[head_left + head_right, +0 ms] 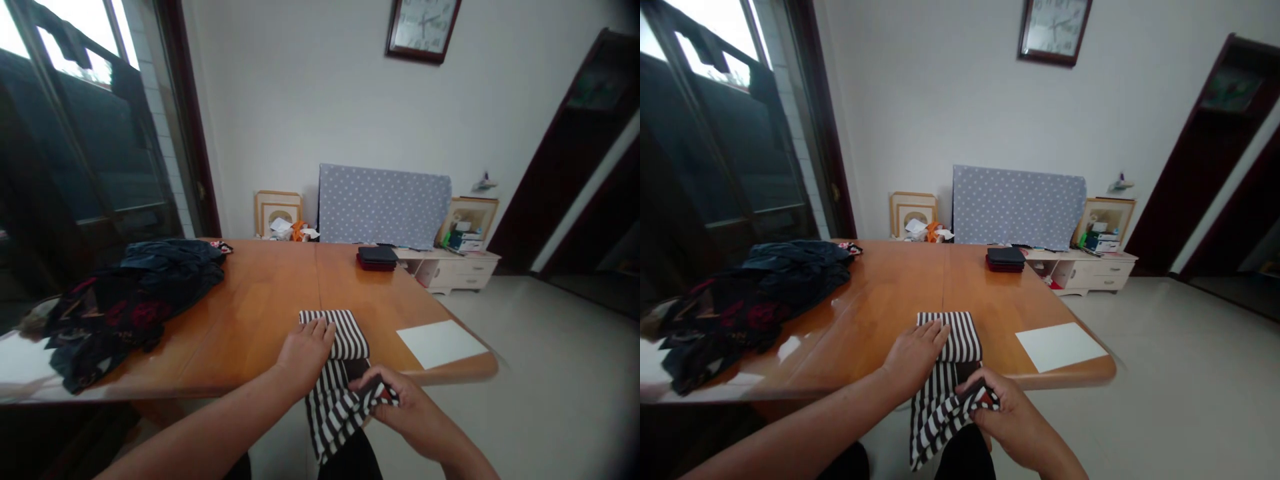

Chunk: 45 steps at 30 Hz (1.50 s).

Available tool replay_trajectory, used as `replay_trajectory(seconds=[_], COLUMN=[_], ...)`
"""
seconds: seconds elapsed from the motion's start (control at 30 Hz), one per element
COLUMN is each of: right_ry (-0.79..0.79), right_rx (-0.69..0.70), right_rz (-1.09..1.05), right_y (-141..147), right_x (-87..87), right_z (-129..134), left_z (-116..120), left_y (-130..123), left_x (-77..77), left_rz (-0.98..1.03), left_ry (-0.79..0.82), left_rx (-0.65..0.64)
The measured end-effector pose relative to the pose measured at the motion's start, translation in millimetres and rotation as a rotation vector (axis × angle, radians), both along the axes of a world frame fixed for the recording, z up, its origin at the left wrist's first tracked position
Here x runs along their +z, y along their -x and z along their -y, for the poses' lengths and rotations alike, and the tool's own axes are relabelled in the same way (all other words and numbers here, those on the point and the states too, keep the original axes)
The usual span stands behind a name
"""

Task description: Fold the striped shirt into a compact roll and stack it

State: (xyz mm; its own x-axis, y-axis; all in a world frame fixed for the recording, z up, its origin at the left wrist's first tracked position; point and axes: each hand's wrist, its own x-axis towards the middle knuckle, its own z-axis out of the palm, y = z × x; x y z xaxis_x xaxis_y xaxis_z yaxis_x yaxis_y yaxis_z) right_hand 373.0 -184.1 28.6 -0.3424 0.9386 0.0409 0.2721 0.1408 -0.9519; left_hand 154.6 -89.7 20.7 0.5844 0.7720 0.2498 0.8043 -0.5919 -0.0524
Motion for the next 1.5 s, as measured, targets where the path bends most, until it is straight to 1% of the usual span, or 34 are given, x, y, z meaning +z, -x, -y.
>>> replay_trajectory(seconds=[0.07, 0.13, 0.2, 0.3, 0.37, 0.43, 0.5, 0.6, 0.67, 0.77, 0.87, 0.9, 0.97, 1.03, 1.13, 1.2, 1.27, 1.3, 1.33, 1.43, 1.5], right_ry=[0.027, 0.046, 0.055, 0.064, 0.067, 0.071, 0.070, 0.068, 0.060, 0.001, -0.094, -0.118, -0.146, -0.092, 0.052, 0.128, 0.151, 0.147, 0.138, 0.126, 0.139], right_rx=[0.008, 0.013, 0.008, -0.031, -0.053, -0.066, -0.074, -0.052, -0.020, 0.006, -0.045, -0.077, -0.163, -0.218, -0.314, -0.339, -0.341, -0.341, -0.342, -0.364, -0.392], right_rz=[0.009, 0.041, 0.077, 0.098, 0.100, 0.127, 0.157, 0.151, 0.145, 0.185, 0.214, 0.199, 0.104, -0.007, -0.096, -0.135, -0.152, -0.149, -0.143, -0.122, -0.122], right_y=[-1, -1, -1, 1, 4, 7, 8, 6, 1, -4, 1, 6, 17, 28, 37, 38, 36, 34, 33, 31, 30], right_x=[-1.2, -1.7, -2.3, -2.9, -1.8, 1.7, 7.6, 20.3, 30.7, 46.6, 55.0, 54.0, 45.1, 29.0, 3.4, -7.3, -11.2, -11.5, -11.3, -11.7, -14.3], right_z=[0, -1, -2, -3, -2, 0, 1, 1, -3, -16, -40, -51, -75, -98, -123, -131, -133, -133, -133, -134, -136], left_z=[2, 8, 17, 26, 26, 20, 10, -1, -4, -2, 0, 0, -1, -4, -9, -10, -9, -8, -7, -6, -8], left_y=[-1, -1, 2, 14, 24, 36, 45, 54, 57, 60, 60, 60, 59, 60, 62, 63, 62, 59, 56, 44, 36], left_x=[-1.5, -0.9, 0.8, 3.6, 5.0, 5.8, 5.7, 4.0, 2.7, 1.8, 2.0, 1.8, -0.1, -3.8, -9.0, -9.6, -8.1, -7.2, -6.7, -9.6, -14.6], left_rz=[0.024, 0.048, 0.091, 0.217, 0.322, 0.408, 0.445, 0.424, 0.403, 0.392, 0.398, 0.402, 0.420, 0.459, 0.608, 0.756, 0.868, 0.887, 0.886, 0.875, 0.965], left_ry=[0.020, 0.058, 0.103, 0.151, 0.167, 0.185, 0.228, 0.314, 0.327, 0.297, 0.290, 0.297, 0.326, 0.376, 0.479, 0.551, 0.596, 0.595, 0.575, 0.478, 0.460], left_rx=[0.032, 0.030, -0.006, -0.100, -0.145, -0.170, -0.205, -0.285, -0.311, -0.321, -0.346, -0.357, -0.366, -0.336, -0.213, -0.174, -0.187, -0.177, -0.138, 0.038, 0.107])
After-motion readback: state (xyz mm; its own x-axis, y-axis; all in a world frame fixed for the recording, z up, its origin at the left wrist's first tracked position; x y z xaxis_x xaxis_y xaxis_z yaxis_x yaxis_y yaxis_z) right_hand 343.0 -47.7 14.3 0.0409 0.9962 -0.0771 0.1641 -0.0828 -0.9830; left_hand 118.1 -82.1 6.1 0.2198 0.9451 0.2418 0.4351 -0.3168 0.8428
